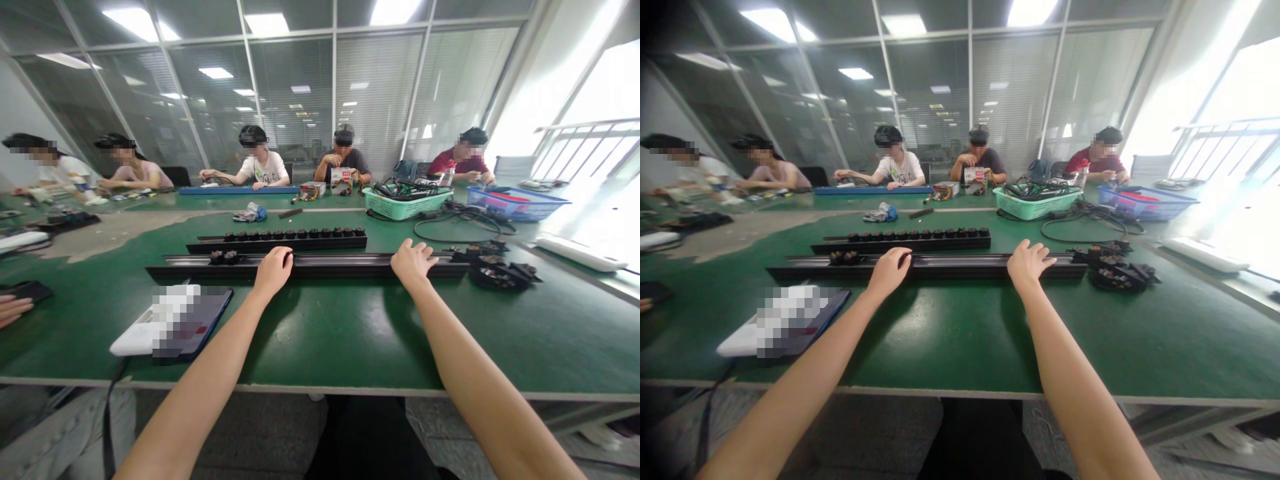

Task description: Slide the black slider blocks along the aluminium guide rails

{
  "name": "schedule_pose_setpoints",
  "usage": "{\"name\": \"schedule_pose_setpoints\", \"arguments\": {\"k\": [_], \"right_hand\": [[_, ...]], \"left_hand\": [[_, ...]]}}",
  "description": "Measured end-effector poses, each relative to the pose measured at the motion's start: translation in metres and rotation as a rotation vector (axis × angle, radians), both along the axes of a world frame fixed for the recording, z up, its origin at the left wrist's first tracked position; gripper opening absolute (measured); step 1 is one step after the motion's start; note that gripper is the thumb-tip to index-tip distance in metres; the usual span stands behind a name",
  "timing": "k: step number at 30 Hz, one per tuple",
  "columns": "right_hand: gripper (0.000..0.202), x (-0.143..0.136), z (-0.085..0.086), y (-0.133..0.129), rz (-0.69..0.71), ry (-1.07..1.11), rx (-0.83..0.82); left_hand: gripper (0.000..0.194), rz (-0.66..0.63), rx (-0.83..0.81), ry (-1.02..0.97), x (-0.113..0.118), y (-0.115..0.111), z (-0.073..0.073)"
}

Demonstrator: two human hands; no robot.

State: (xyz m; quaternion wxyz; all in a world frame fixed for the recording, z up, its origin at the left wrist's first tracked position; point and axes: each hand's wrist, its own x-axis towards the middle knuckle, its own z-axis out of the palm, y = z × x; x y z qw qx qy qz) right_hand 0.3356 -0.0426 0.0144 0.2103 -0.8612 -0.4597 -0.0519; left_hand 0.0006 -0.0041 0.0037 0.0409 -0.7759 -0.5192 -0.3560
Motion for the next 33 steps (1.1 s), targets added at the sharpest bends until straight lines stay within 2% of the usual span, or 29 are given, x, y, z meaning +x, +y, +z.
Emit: {"name": "schedule_pose_setpoints", "arguments": {"k": [21, 33], "right_hand": [[0.045, 0.0031, -0.0016, 0.005, -0.03, 0.039, -0.034], [0.041, 0.0081, -0.0015, 0.0046, -0.04, 0.003, -0.01]], "left_hand": [[0.029, 0.003, 0.006, -0.014, 0.001, -0.0014, 0.0009], [0.03, 0.001, 0.006, -0.004, 0.0005, -0.0006, 0.0008]]}}
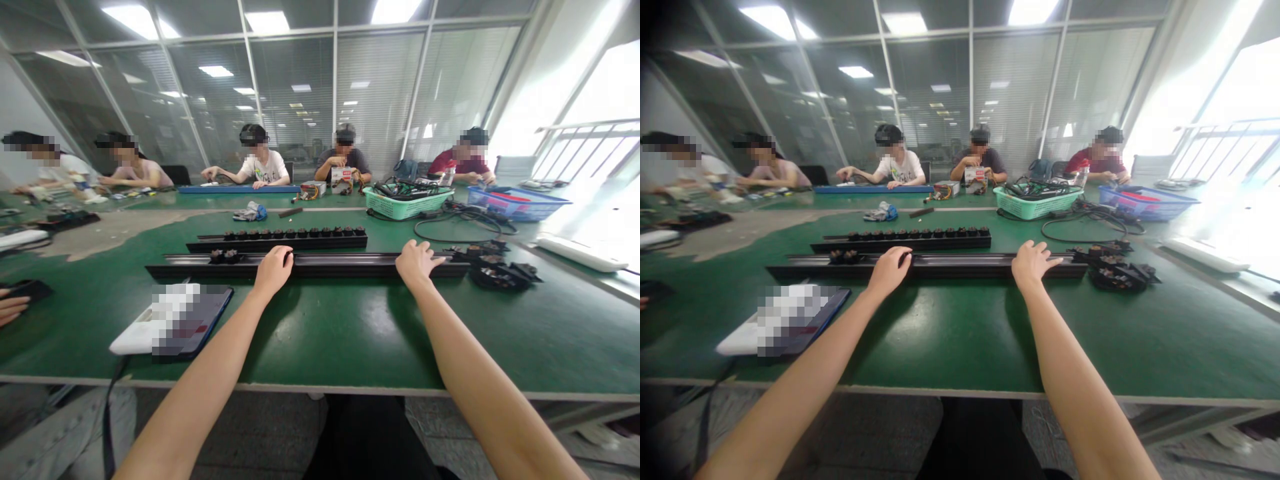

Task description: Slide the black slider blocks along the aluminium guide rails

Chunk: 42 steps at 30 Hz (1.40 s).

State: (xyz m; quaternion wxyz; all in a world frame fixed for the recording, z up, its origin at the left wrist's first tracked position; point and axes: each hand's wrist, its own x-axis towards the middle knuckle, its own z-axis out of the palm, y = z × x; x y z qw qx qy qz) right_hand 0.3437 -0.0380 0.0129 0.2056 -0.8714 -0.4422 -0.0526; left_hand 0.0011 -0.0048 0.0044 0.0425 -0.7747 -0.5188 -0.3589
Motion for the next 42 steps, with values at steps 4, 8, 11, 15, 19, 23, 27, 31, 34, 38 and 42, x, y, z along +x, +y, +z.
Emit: {"name": "schedule_pose_setpoints", "arguments": {"k": [4, 8, 11, 15, 19, 23, 27, 31, 34, 38, 42], "right_hand": [[0.041, 0.0006, -0.0016, 0.0013, -0.003, -0.002, 0.012], [0.042, 0.0024, -0.0035, 0.0023, -0.004, -0.015, 0.018], [0.042, 0.0037, -0.0042, 0.0023, -0.014, -0.02, 0.024], [0.041, 0.0039, -0.0031, 0.0016, -0.016, -0.014, 0.02], [0.041, 0.0042, -0.0023, 0.0011, -0.022, -0.006, 0.014], [0.04, 0.0058, -0.0039, 0.0017, -0.027, -0.013, 0.021], [0.04, 0.007, -0.006, 0.0031, -0.03, -0.022, 0.032], [0.04, 0.0078, -0.006, 0.0035, -0.039, -0.023, 0.031], [0.039, 0.0081, -0.0047, 0.0027, -0.038, -0.017, 0.022], [0.039, 0.0084, -0.0041, 0.0018, -0.042, -0.008, 0.02], [0.038, 0.0088, -0.0055, 0.0022, -0.044, -0.029, 0.033]], "left_hand": [[0.03, -0.004, 0.002, -0.003, -0.0001, -0.0001, -0.0001], [0.03, -0.008, 0.003, -0.002, -0.0003, 0.0002, -0.0002], [0.03, -0.006, 0.003, 0.0, -0.0004, 0.0003, -0.0002], [0.03, -0.001, 0.003, 0.005, -0.0002, 0.0, 0.0002], [0.03, -0.001, 0.003, 0.006, -0.0004, 0.0004, -0.0005], [0.03, -0.003, 0.004, -0.001, -0.0009, 0.0013, -0.002], [0.029, -0.003, 0.003, -0.011, -0.001, 0.0015, -0.0022], [0.029, -0.002, 0.0, -0.008, -0.0007, 0.0008, -0.0015], [0.029, -0.001, -0.004, -0.009, -0.0003, -0.0001, -0.0009], [0.029, -0.003, -0.011, -0.013, 0.0002, -0.0012, 0.0001], [0.029, -0.001, -0.011, -0.01, 0.0001, -0.0012, 0.0007]]}}
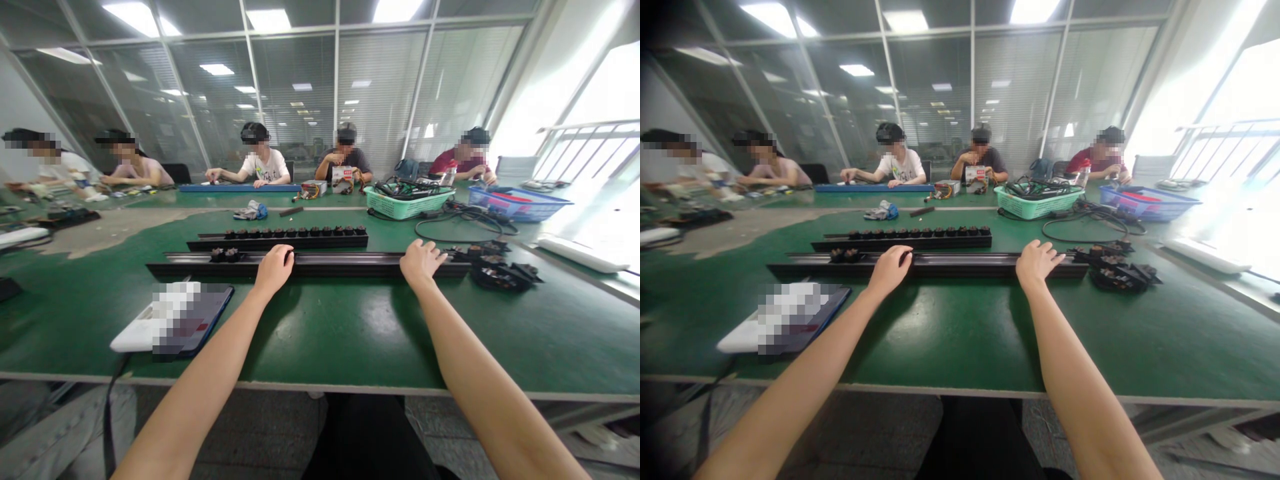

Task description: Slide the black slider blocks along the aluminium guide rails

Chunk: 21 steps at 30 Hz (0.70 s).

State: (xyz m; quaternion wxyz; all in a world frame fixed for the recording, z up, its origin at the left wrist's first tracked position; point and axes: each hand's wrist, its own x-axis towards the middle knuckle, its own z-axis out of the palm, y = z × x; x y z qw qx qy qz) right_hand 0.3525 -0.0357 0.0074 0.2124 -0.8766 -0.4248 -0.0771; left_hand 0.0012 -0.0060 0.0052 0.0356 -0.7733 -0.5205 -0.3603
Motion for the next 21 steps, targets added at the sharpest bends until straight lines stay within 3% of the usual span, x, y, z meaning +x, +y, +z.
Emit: {"name": "schedule_pose_setpoints", "arguments": {"k": [21], "right_hand": [[0.042, 0.0099, -0.004, 0.0032, -0.058, 0.034, 0.044]], "left_hand": [[0.029, -0.005, 0.014, 0.011, -0.0004, 0.001, -0.0009]]}}
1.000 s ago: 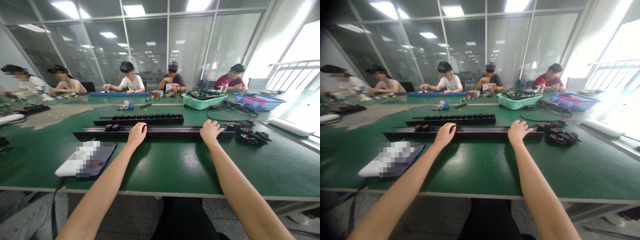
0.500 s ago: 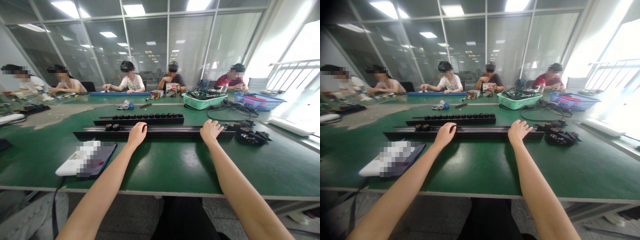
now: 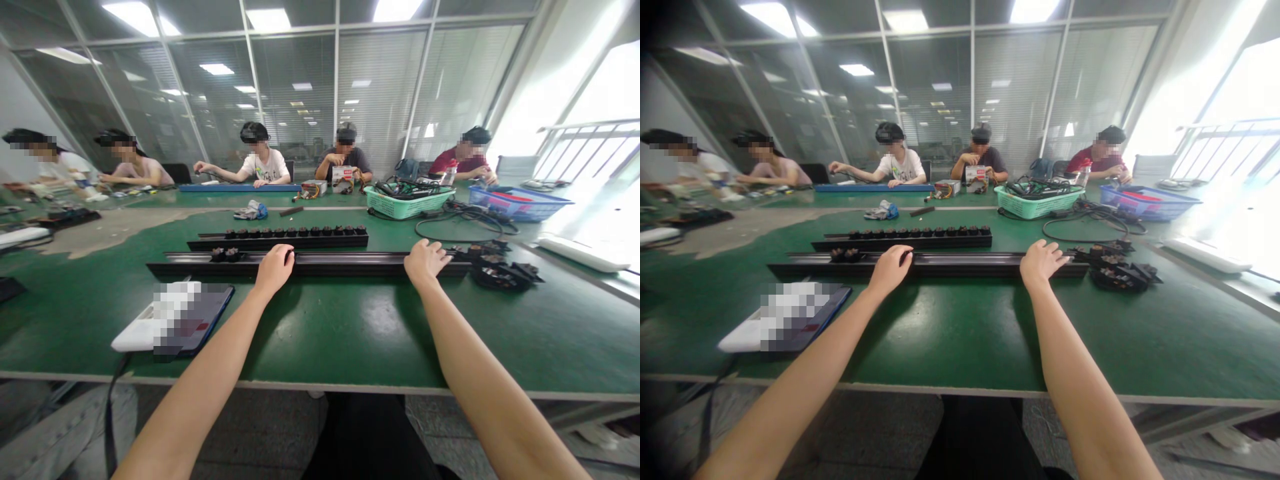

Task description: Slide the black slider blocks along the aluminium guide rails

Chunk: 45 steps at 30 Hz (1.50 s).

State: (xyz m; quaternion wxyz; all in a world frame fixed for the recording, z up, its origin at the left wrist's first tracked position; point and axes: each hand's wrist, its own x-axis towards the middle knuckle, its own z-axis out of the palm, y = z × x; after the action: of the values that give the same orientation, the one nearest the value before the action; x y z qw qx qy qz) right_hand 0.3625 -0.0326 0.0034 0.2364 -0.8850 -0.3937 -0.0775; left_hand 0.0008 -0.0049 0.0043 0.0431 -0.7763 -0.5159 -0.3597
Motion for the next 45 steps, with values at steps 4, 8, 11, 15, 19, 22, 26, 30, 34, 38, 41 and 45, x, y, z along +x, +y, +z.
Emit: {"name": "schedule_pose_setpoints", "arguments": {"k": [4, 8, 11, 15, 19, 22, 26, 30, 34, 38, 41, 45], "right_hand": [[0.041, 0.004, -0.003, 0.002, -0.009, 0.002, 0.008], [0.04, 0.007, -0.005, 0.003, -0.017, -0.009, 0.024], [0.039, 0.007, -0.007, 0.003, -0.02, -0.014, 0.031], [0.039, 0.006, -0.008, 0.003, -0.021, -0.024, 0.038], [0.038, 0.006, -0.009, 0.002, -0.024, -0.036, 0.048], [0.039, 0.005, -0.008, 0.002, -0.026, -0.035, 0.037], [0.04, 0.004, -0.006, 0.001, -0.041, -0.009, 0.021], [0.042, 0.005, -0.004, 0.001, -0.041, 0.044, -0.027], [0.048, 0.006, -0.002, 0.002, -0.022, 0.072, -0.091], [0.049, 0.008, -0.001, 0.001, 0.008, 0.049, -0.129], [0.049, 0.011, -0.001, -0.001, 0.04, 0.011, -0.156], [0.047, 0.014, -0.003, -0.008, 0.092, -0.031, -0.163]], "left_hand": [[0.029, 0.0, 0.005, -0.002, -0.001, 0.0, -0.001], [0.029, 0.005, -0.001, -0.002, 0.0, -0.001, 0.0], [0.029, 0.006, -0.005, -0.002, 0.0, -0.001, 0.0], [0.029, 0.007, -0.008, -0.005, 0.001, -0.001, 0.0], [0.028, 0.016, -0.019, -0.007, 0.001, 0.0, -0.001], [0.028, 0.014, -0.021, -0.011, 0.001, 0.0, -0.001], [0.028, 0.009, -0.02, -0.012, 0.001, 0.0, -0.001], [0.029, 0.012, -0.016, -0.008, 0.0, 0.0, -0.001], [0.029, 0.017, -0.018, -0.008, 0.0, -0.001, -0.001], [0.03, 0.012, -0.012, -0.01, 0.0, -0.001, -0.001], [0.029, 0.014, -0.008, -0.014, 0.001, -0.002, -0.001], [0.029, 0.021, -0.013, -0.014, 0.001, -0.003, 0.0]]}}
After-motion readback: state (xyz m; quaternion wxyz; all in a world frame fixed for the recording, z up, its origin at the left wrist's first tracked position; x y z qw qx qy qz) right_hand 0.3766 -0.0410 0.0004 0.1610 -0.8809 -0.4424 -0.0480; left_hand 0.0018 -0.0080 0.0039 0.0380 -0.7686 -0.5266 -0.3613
